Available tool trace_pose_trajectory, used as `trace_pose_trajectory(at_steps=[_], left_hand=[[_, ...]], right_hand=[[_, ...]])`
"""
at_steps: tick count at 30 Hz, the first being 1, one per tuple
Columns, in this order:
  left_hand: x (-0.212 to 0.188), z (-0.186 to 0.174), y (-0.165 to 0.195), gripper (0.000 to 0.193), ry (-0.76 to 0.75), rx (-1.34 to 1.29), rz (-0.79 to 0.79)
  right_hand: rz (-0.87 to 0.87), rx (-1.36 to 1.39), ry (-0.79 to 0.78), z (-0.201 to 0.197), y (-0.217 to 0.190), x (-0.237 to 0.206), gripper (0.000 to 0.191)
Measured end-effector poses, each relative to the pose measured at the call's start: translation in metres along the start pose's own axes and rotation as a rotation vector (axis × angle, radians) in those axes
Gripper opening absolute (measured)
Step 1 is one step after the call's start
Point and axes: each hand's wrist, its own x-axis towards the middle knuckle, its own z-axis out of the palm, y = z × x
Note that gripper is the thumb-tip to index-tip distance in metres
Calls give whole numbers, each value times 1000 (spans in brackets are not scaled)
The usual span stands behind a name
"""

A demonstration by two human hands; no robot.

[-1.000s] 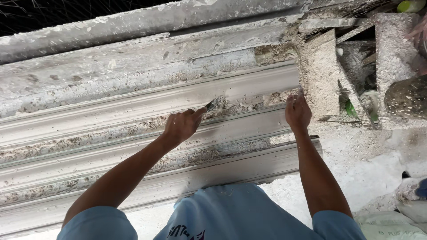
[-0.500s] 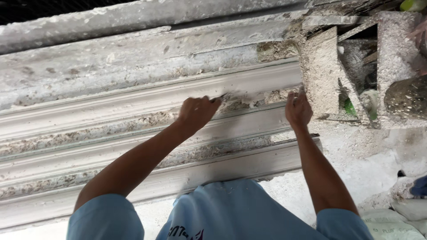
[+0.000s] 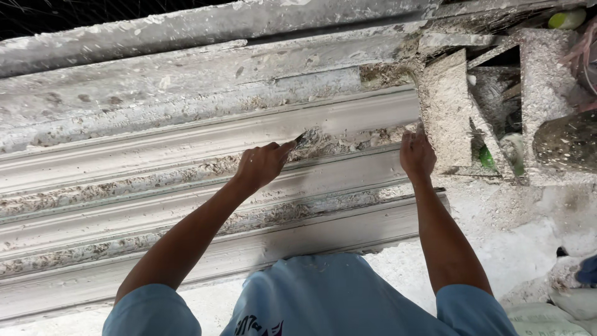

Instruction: The person scrapes dried plaster residue out of the grooves of decorative cornice moldings laid on a work surface, using a small knife held in one hand while the other hand steadies the molding. They work progressively along the lengths of the pieces, clearing loosened debris aside by hand as they go.

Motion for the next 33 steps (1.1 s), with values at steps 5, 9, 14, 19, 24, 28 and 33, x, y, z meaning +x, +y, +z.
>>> trace_pose_trajectory(at_steps=[5,9,14,19,24,28,33], left_hand=[[16,15,-1,34,-30,-23,4],[18,24,12,35,-60,70,44],[27,35,23,33,112,445,241],[31,26,-1,29,-100,219,118],[9,10,-15,37,68,99,124],[9,14,-9,36,-56,131,99],[24,25,-3,35,-34,161,161]], right_hand=[[-53,-52,27,3,4,7,69],[46,-79,-42,3,1,8,70],[-10,-83,18,6,2,8,68],[13,-133,-36,7,7,6,61],[-51,-50,-6,3,6,4,71],[-56,-54,34,3,4,5,69],[55,-41,-58,5,6,10,74]])
